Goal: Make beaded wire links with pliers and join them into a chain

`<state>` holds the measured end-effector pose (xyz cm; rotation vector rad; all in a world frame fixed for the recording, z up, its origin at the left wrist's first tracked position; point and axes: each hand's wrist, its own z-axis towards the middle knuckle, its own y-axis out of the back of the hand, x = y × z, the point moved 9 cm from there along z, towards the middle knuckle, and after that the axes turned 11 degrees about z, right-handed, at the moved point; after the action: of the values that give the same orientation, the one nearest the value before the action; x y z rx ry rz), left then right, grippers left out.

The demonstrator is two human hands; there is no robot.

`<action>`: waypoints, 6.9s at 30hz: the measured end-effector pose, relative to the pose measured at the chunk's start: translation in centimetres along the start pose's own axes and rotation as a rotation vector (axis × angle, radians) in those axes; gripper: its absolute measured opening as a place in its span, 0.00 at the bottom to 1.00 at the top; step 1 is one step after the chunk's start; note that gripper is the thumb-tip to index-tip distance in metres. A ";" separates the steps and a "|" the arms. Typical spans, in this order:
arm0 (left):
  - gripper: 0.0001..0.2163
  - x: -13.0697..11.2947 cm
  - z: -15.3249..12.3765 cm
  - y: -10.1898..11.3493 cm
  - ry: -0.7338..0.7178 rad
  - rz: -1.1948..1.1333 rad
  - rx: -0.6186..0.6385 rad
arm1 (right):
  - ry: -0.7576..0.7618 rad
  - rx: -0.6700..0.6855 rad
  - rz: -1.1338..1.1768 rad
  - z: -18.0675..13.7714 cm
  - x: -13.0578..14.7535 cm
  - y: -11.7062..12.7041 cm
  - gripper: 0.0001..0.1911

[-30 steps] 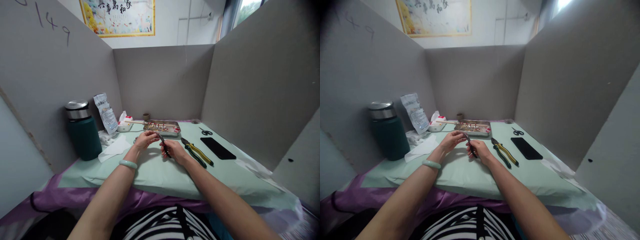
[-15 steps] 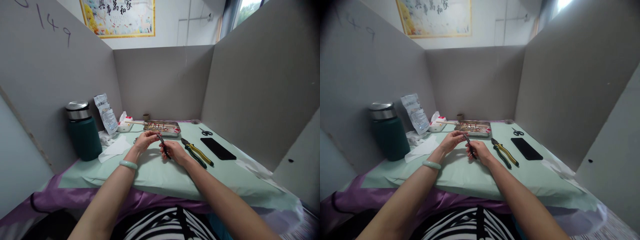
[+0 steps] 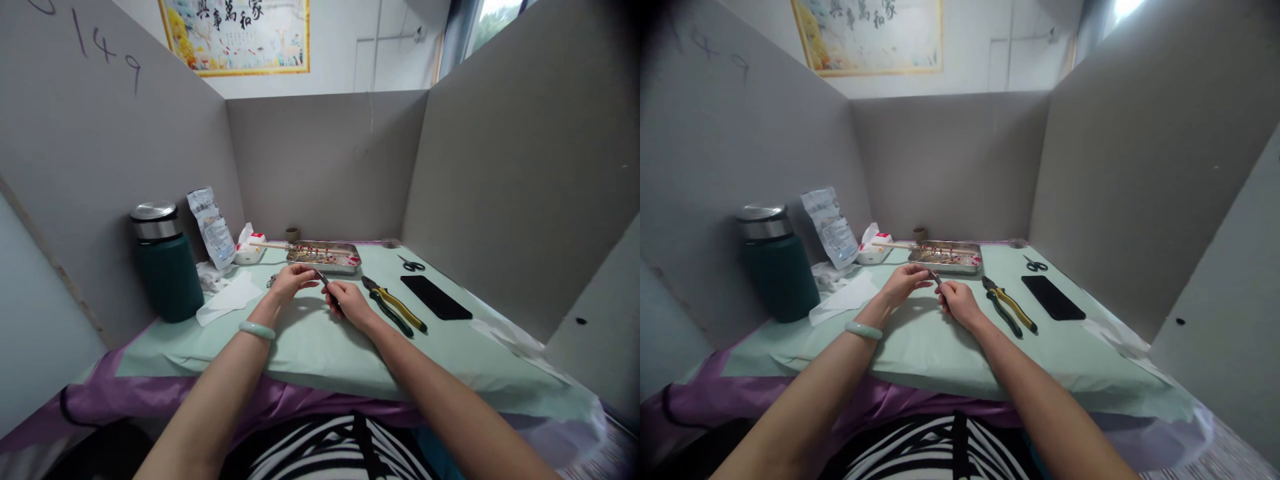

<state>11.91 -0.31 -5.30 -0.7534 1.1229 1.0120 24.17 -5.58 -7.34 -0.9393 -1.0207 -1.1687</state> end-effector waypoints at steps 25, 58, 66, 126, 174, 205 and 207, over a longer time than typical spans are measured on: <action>0.10 2.2 0.4 0.7 0.186 -0.183 -0.033 | 0.319 -0.190 -0.625 -0.9 2.9 0.6 0.14; 0.12 -0.8 -0.2 0.3 -0.074 0.092 -0.092 | -0.096 -0.082 0.074 0.0 -0.8 0.4 0.12; 0.10 -1.2 0.0 0.2 -0.108 0.139 -0.144 | 0.013 -0.076 -0.066 0.4 -0.7 0.6 0.13; 0.17 0.5 0.1 0.4 0.042 -0.062 -0.063 | 0.401 -0.224 -0.874 -1.5 3.5 0.0 0.10; 0.12 0.9 -0.2 -0.3 0.122 -0.112 0.051 | 0.352 -0.214 -0.796 -1.0 3.0 0.6 0.12; 0.19 -1.3 -0.7 -1.9 -0.050 -0.193 0.142 | 0.308 -0.120 -0.558 -0.3 2.6 0.1 0.14; 0.19 -1.6 -0.9 -2.2 -0.075 -0.187 0.166 | 0.346 -0.151 -0.612 -0.6 3.0 0.2 0.13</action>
<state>13.46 -2.33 -4.00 -0.6679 1.0375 0.7736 24.76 -6.91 -4.65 -0.5109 -0.9691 -1.8659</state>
